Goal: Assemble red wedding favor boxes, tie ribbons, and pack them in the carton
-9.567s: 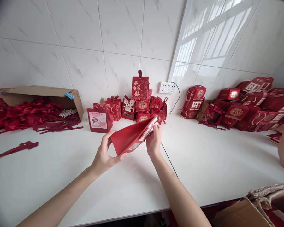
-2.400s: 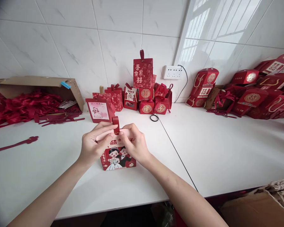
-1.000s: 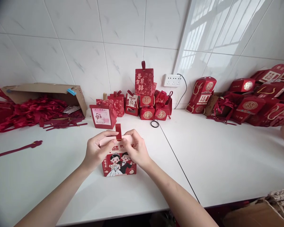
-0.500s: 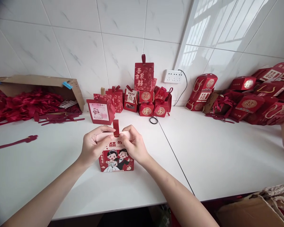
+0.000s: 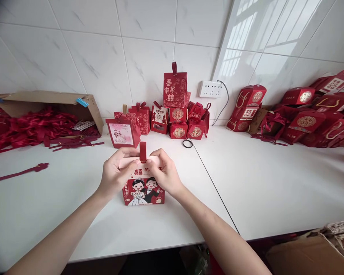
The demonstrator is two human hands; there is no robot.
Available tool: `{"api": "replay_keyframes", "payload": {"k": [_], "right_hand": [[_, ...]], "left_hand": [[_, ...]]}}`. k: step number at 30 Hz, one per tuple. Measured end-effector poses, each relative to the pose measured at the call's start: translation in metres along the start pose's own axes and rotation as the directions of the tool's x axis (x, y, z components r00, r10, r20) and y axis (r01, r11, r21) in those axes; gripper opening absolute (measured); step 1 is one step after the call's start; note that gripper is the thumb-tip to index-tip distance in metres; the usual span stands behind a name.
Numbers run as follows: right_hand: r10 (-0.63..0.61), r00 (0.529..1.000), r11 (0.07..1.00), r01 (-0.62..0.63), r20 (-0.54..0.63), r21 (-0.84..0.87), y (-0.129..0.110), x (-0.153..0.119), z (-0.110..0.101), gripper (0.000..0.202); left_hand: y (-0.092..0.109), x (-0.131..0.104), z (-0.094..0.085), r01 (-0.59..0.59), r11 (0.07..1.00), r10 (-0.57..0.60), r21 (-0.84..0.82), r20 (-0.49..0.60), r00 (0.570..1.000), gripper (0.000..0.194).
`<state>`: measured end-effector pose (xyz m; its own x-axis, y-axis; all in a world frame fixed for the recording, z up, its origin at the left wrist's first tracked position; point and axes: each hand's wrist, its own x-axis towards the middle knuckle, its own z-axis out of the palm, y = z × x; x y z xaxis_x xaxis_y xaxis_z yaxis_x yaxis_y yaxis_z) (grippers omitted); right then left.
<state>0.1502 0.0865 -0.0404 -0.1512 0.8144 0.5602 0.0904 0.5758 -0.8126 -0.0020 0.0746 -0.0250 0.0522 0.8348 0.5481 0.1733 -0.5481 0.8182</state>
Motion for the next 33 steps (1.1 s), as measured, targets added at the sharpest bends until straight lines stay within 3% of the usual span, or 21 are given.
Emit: {"api": "replay_keyframes", "payload": {"k": [3,5,8,10,14,17,21,24,26,28,30,33], "right_hand": [[0.042,0.994,0.998,-0.035,-0.102,0.061,0.003,0.005,-0.006,0.017],[0.139,0.968,0.969,-0.089,-0.211,0.230,0.009,0.010,-0.013,0.020],[0.341,0.895,0.831,-0.145,-0.287,0.537,0.018,0.020,-0.028,0.029],[0.412,0.864,0.745,-0.137,-0.289,0.653,0.023,0.025,-0.036,0.033],[0.400,0.884,0.655,-0.091,-0.242,0.750,0.027,0.028,-0.044,0.029],[0.405,0.901,0.618,-0.142,-0.158,0.773,0.026,0.027,-0.042,0.029],[0.513,0.852,0.622,-0.285,-0.105,0.729,0.022,0.028,-0.035,0.033],[0.590,0.805,0.609,-0.399,-0.056,0.686,0.021,0.029,-0.032,0.026],[0.672,0.741,0.542,-0.492,0.001,0.681,0.024,0.029,-0.031,0.016],[0.724,0.688,0.456,-0.531,0.049,0.714,0.027,0.030,-0.031,0.018],[0.723,0.687,0.421,-0.526,0.077,0.739,0.030,0.031,-0.032,0.026],[0.670,0.741,0.470,-0.480,0.054,0.741,0.029,0.030,-0.034,0.035]], "left_hand": [[-0.006,-0.001,0.001,-0.002,0.993,0.007,-0.116,0.050,0.999,0.054],[-0.011,-0.002,0.001,0.006,0.992,0.003,-0.129,0.070,0.998,0.066],[-0.016,-0.002,0.002,0.051,0.998,-0.048,-0.033,0.065,0.997,0.080],[-0.018,-0.002,0.005,0.100,0.995,-0.101,0.010,0.086,0.991,0.087],[-0.015,-0.002,0.010,0.088,0.996,-0.084,-0.024,0.121,0.989,0.077],[-0.013,-0.002,0.012,0.060,0.995,-0.056,-0.085,0.056,0.997,0.074],[-0.015,0.000,0.011,0.250,0.941,-0.263,-0.228,-0.026,0.964,0.078],[-0.016,0.003,0.010,0.396,0.861,-0.405,-0.320,0.043,0.913,0.058],[-0.016,0.004,0.009,0.419,0.832,-0.420,-0.363,0.081,0.904,0.050],[-0.015,0.004,0.008,0.414,0.825,-0.405,-0.385,0.108,0.908,0.047],[-0.014,0.003,0.008,0.419,0.825,-0.386,-0.378,0.164,0.908,0.047],[-0.015,-0.001,0.010,0.441,0.825,-0.368,-0.354,0.257,0.894,0.060]]}}
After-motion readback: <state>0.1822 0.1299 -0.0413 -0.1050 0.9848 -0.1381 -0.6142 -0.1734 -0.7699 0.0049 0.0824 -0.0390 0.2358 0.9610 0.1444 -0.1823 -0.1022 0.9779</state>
